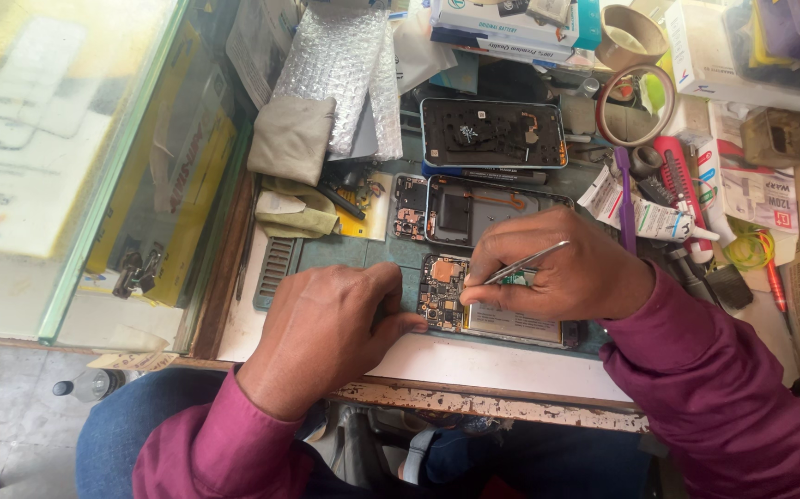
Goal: The person uses a purple plastic spudger and metal tweezers to carefully manipulate and adjust small components on the motherboard of a disassembled smartphone. The work is performed on a cluttered workbench with other phone parts and tools visible.
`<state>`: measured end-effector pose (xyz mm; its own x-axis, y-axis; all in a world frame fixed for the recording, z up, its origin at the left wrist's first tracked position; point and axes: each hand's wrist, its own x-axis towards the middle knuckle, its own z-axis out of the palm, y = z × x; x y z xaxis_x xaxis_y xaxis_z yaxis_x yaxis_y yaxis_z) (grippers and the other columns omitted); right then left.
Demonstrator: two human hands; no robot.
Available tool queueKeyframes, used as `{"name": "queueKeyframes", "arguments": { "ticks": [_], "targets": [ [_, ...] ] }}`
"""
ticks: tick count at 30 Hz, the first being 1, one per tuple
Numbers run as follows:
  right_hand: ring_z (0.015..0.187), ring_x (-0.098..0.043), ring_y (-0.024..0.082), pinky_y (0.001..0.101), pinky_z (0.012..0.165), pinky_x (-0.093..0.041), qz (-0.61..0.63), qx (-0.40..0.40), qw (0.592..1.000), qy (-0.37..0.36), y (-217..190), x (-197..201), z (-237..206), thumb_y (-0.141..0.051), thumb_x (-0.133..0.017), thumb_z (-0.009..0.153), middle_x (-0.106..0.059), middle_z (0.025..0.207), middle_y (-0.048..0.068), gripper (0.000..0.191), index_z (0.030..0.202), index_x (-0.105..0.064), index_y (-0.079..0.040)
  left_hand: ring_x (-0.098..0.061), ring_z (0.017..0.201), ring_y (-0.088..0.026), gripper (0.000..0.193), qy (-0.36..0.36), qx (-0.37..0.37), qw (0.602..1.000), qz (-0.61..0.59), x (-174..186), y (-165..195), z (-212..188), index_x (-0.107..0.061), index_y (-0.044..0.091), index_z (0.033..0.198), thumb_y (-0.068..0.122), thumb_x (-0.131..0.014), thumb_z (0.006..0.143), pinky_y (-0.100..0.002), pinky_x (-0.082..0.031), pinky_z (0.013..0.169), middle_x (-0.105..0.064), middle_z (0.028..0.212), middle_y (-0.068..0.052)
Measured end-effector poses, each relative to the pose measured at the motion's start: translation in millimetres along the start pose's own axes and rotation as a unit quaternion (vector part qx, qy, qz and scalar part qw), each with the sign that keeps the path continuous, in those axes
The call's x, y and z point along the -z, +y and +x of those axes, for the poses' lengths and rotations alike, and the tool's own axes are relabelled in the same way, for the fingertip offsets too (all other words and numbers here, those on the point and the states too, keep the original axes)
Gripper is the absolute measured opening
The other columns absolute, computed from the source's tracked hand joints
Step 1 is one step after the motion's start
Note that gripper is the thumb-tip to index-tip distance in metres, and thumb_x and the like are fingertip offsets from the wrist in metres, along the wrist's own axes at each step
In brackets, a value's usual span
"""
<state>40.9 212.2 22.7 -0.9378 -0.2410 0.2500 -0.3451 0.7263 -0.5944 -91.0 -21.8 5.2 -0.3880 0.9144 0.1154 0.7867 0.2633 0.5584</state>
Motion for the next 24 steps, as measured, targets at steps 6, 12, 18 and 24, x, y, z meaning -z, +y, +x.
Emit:
{"name": "queueKeyframes", "arguments": {
  "ticks": [6,12,18,24],
  "targets": [
    [0.073,-0.077,0.016,0.0273,0.062,-0.058,-0.004,-0.001,1.0,-0.003,-3.1,0.1,1.2,-0.022,-0.083,0.086,-0.076,0.083,0.004,0.019,0.086,-0.072,-0.007,-0.07,0.061,-0.033,0.036,0.003,-0.001,1.0,-0.003,0.2,-0.6,-0.8,-0.064,0.011,0.077,0.044,-0.078,0.082,-0.046,-0.05,0.053,-0.071,0.064,-0.007],
    [0.071,-0.077,0.015,0.0274,0.06,-0.059,-0.006,-0.01,1.0,-0.009,-0.5,-1.1,-1.7,-0.024,-0.082,0.088,-0.075,0.083,0.004,0.018,0.088,-0.072,-0.008,-0.069,0.061,-0.035,0.035,0.034,-0.032,0.999,0.001,-9.8,-6.2,-2.3,-0.065,0.012,0.079,0.044,-0.079,0.082,-0.048,-0.049,0.053,-0.069,0.064,-0.009],
    [0.07,-0.077,0.013,0.0285,0.058,-0.057,-0.063,-0.023,0.997,-0.039,21.1,-1.3,-15.3,-0.031,-0.08,0.082,-0.077,0.082,0.001,0.019,0.086,-0.074,-0.013,-0.069,0.068,-0.036,0.037,0.064,-0.046,0.997,-0.017,-20.5,-9.1,-1.0,-0.064,0.012,0.084,0.045,-0.08,0.082,-0.05,-0.049,0.058,-0.069,0.069,-0.01],
    [0.078,-0.076,0.009,0.0269,0.071,-0.059,-0.061,-0.039,0.996,-0.059,85.2,-18.0,-42.9,-0.034,-0.08,0.085,-0.076,0.084,-0.006,0.012,0.088,-0.077,-0.022,-0.069,0.066,-0.036,0.036,0.055,-0.033,0.998,0.0,-29.3,-8.8,7.1,-0.066,0.013,0.085,0.047,-0.078,0.081,-0.051,-0.049,0.057,-0.068,0.067,-0.011]
  ]
}}
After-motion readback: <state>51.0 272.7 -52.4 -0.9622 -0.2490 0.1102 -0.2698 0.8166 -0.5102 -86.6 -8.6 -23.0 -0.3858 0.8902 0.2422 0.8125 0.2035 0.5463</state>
